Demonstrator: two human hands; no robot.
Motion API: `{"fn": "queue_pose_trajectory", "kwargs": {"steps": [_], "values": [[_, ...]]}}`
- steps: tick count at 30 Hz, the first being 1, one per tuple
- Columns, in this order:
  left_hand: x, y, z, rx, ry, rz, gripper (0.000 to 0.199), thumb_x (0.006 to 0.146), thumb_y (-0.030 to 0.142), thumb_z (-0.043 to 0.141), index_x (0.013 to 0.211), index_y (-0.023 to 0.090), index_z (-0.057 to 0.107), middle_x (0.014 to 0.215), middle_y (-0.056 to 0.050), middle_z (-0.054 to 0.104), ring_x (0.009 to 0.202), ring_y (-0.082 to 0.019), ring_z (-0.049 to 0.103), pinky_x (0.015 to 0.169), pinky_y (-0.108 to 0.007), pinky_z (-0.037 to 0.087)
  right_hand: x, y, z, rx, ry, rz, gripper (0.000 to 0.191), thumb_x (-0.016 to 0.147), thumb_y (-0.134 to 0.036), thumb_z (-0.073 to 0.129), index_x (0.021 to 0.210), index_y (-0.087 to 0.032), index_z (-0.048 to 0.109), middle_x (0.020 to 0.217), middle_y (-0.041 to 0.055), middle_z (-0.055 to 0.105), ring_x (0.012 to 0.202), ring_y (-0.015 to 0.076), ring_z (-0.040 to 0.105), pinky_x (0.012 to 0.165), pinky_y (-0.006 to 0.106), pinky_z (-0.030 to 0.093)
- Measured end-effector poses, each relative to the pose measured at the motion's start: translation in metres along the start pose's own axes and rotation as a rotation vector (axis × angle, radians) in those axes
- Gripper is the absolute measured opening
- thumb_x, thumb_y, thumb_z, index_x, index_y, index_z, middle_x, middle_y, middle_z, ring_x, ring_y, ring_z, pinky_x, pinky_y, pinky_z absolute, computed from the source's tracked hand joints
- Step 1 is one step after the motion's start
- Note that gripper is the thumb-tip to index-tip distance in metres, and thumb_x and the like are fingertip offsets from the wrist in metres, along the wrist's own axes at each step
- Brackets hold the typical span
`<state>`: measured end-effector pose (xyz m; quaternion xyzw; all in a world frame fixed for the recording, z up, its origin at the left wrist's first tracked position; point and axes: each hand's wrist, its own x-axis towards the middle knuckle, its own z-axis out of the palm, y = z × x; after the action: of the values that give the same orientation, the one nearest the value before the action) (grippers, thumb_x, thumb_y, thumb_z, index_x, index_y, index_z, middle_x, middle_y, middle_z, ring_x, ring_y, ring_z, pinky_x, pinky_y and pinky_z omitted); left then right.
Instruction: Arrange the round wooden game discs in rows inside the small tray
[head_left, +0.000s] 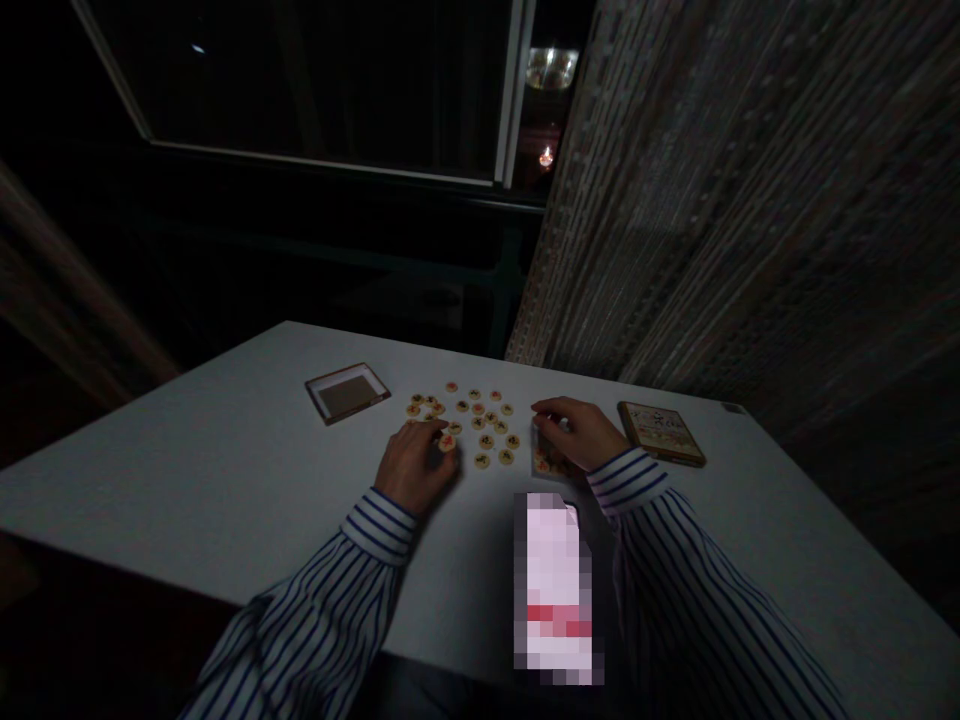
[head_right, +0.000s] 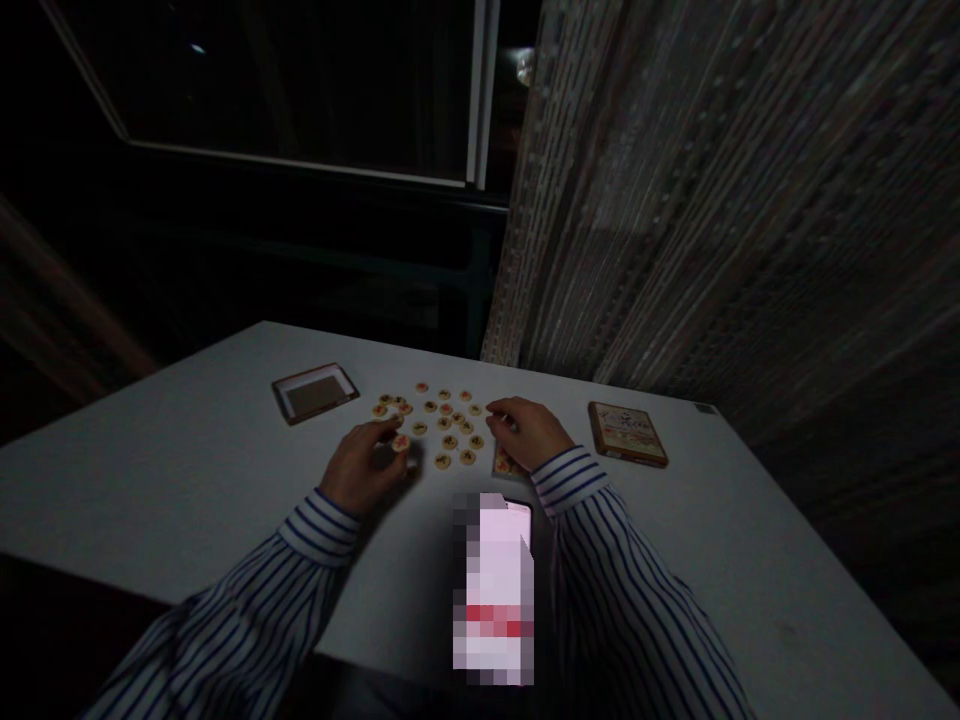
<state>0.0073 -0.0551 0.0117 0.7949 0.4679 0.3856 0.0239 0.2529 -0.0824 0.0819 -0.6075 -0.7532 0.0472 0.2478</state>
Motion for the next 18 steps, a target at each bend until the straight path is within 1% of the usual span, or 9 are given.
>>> {"fn": "queue_pose_trajectory", "kwargs": {"steps": [8,12,18], "values": [[0.003,0.013,0.012,-0.025,-0.009,0.035,0.029,0.075,0.028,0.052,0.101,0.016,0.054,0.094,-0.008,0.062,0.09,-0.021,0.056,0.083,-0.036,0.043,-0.007,0.016,-0.007,0.018,0.058,0.053,0.029,0.08,-0.031,0.047,0.1,-0.019,0.064,0.094,0.0039,0.067,0.071,0.0139,0.059,0.069,0.027,0.045],[0.007,0.022,0.017,-0.034,-0.034,0.04,0.029,0.074,0.028,0.054,0.101,0.016,0.054,0.094,-0.008,0.063,0.09,-0.022,0.056,0.083,-0.036,0.043,-0.011,0.021,-0.009,0.025,0.064,0.071,0.029,0.08,-0.031,0.047,0.101,-0.019,0.064,0.093,0.0033,0.068,0.071,0.0138,0.059,0.069,0.027,0.045],[0.01,0.034,0.023,-0.072,-0.027,0.073,0.027,0.076,0.025,0.053,0.101,0.016,0.054,0.093,-0.007,0.062,0.089,-0.02,0.056,0.082,-0.035,0.044,-0.014,0.025,-0.006,0.031,0.056,0.071,0.03,0.081,-0.032,0.046,0.1,-0.018,0.064,0.093,0.0041,0.068,0.072,0.0139,0.059,0.068,0.026,0.045]]}}
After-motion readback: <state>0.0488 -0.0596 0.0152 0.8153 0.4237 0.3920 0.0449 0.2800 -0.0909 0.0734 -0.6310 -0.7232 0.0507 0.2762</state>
